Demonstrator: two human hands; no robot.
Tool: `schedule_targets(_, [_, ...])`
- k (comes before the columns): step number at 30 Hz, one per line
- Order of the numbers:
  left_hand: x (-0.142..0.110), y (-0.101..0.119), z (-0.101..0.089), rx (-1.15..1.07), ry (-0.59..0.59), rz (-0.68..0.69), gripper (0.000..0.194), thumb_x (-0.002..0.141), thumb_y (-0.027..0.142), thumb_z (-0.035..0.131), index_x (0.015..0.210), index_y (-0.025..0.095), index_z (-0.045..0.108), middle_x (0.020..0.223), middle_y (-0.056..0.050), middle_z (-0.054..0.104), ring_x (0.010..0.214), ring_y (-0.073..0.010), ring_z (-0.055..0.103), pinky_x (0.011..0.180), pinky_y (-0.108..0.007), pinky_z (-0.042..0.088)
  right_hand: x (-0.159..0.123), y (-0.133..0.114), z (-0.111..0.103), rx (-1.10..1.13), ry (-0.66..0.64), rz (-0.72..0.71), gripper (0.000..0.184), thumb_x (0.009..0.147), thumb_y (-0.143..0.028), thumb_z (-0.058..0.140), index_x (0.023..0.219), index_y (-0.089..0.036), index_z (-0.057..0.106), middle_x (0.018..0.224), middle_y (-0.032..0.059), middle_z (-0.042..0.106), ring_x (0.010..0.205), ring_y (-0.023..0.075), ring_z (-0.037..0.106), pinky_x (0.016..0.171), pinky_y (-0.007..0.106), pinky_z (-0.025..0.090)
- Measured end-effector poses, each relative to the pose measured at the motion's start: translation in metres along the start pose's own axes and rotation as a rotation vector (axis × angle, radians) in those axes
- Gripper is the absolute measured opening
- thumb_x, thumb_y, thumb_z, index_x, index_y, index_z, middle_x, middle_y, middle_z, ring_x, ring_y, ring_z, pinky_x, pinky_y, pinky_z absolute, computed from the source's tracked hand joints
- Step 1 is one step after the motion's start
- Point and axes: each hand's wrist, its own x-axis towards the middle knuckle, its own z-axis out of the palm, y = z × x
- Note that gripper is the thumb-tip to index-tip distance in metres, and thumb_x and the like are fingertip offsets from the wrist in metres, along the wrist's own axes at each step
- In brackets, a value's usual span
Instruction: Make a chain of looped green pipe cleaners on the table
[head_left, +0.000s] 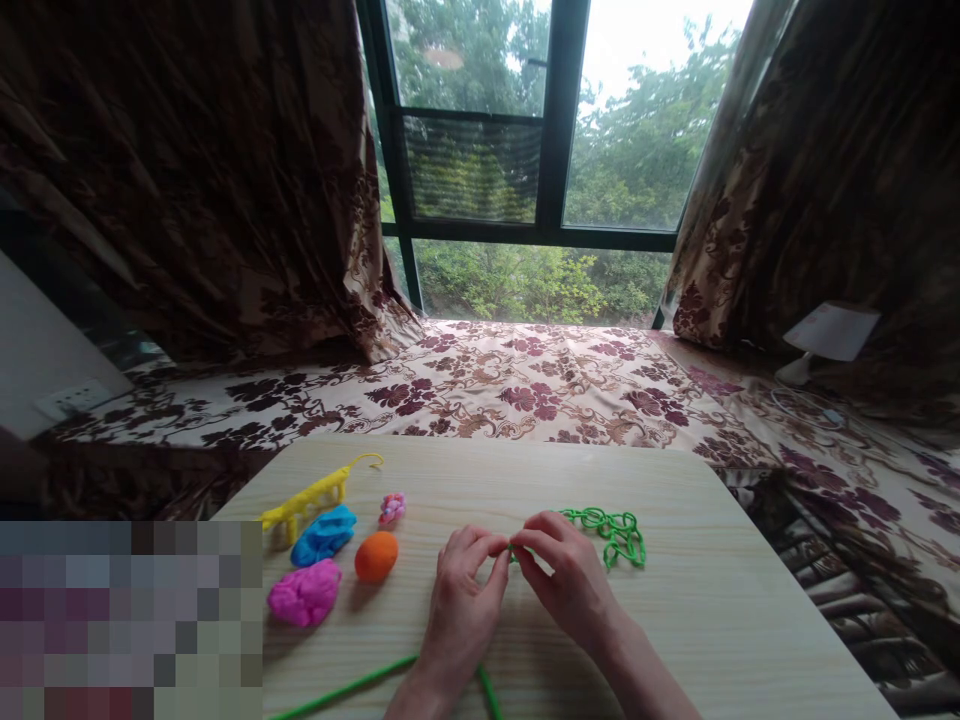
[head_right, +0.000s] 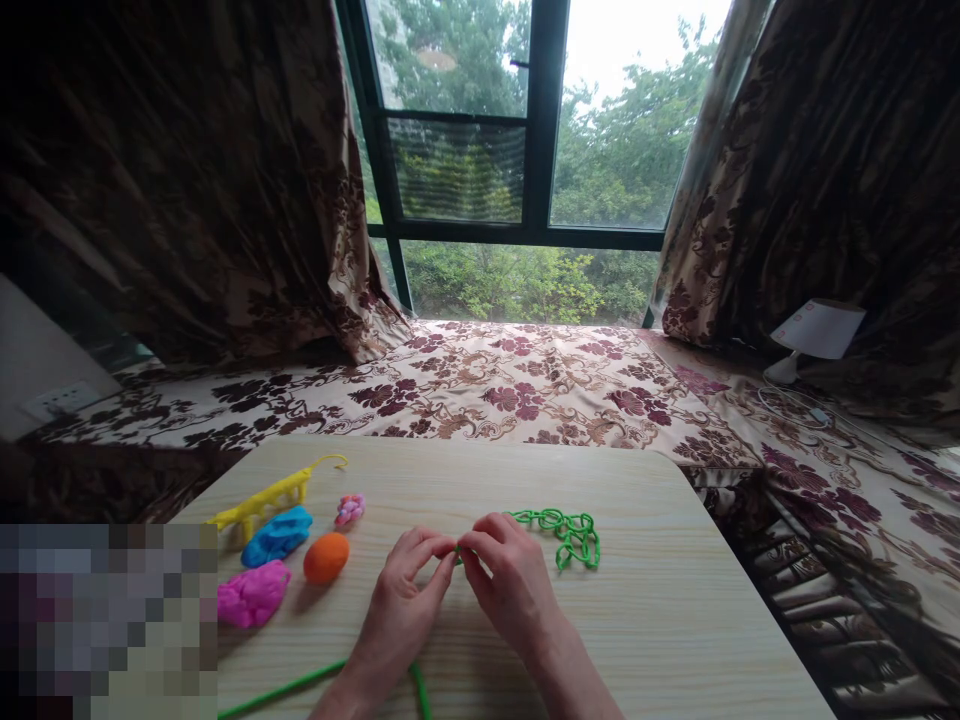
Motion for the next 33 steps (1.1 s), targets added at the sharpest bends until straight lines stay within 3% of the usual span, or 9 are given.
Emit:
schedule_targets(7, [0.0009,0.0005,-0.0019,-0.062,-0.016,-0.017,0.014,0.080,0.025,0.052,0.088,0.023,0.063,0.086,-0.003,0.059,0.086,-0.0176,0.055,0.080,-0.032,0.044,-0.0003,0.0031,0.0020,0.004,0.041,0.010,0.012,0.083,-0.017,0.049,0.085,-0.021,0.060,0.082,0.0041,0.056,0.078,0.0163,0.052,0.070,0.028,0.042])
schedule_targets(13, [0.0020,0.0026,-0.0055,-0.071,-0.042,-0.040,0.013,0.081,0.028,0.050,0.077,0.022,0.061,0.080,-0.002,0.059,0.082,-0.0170,0.055,0.077,-0.031,0.044,-0.0003,0.0002,0.0016,0.071,0.041,0.015,0.017,0.085,-0.019,0.047,0.091,-0.023,0.062,0.083,0.0049,0.057,0.077,0.0160,0.053,0.068,0.028,0.043])
schedule_targets(28, [-0.0008,0.0002,-0.0045,-0.007,-0.028,0.004,0.021,0.083,0.027,0.048,0.099,0.024,0.061,0.090,-0.003,0.059,0.090,-0.0180,0.053,0.084,-0.034,0.041,-0.0027,0.0047,0.0051,0.118,0.057,0.037,0.015,0.084,-0.018,0.047,0.088,-0.021,0.061,0.080,0.0045,0.057,0.075,0.0151,0.053,0.068,0.027,0.044])
schedule_targets(33, [-0.0005,-0.0009,-0.0035,0.040,0.019,0.039,0.014,0.081,0.026,0.051,0.089,0.023,0.062,0.084,-0.002,0.060,0.085,-0.0181,0.054,0.081,-0.035,0.041,-0.0025,0.0029,0.0050,0.124,0.044,0.023,0.017,0.085,-0.019,0.047,0.090,-0.021,0.062,0.082,0.0047,0.057,0.076,0.0153,0.054,0.069,0.027,0.044])
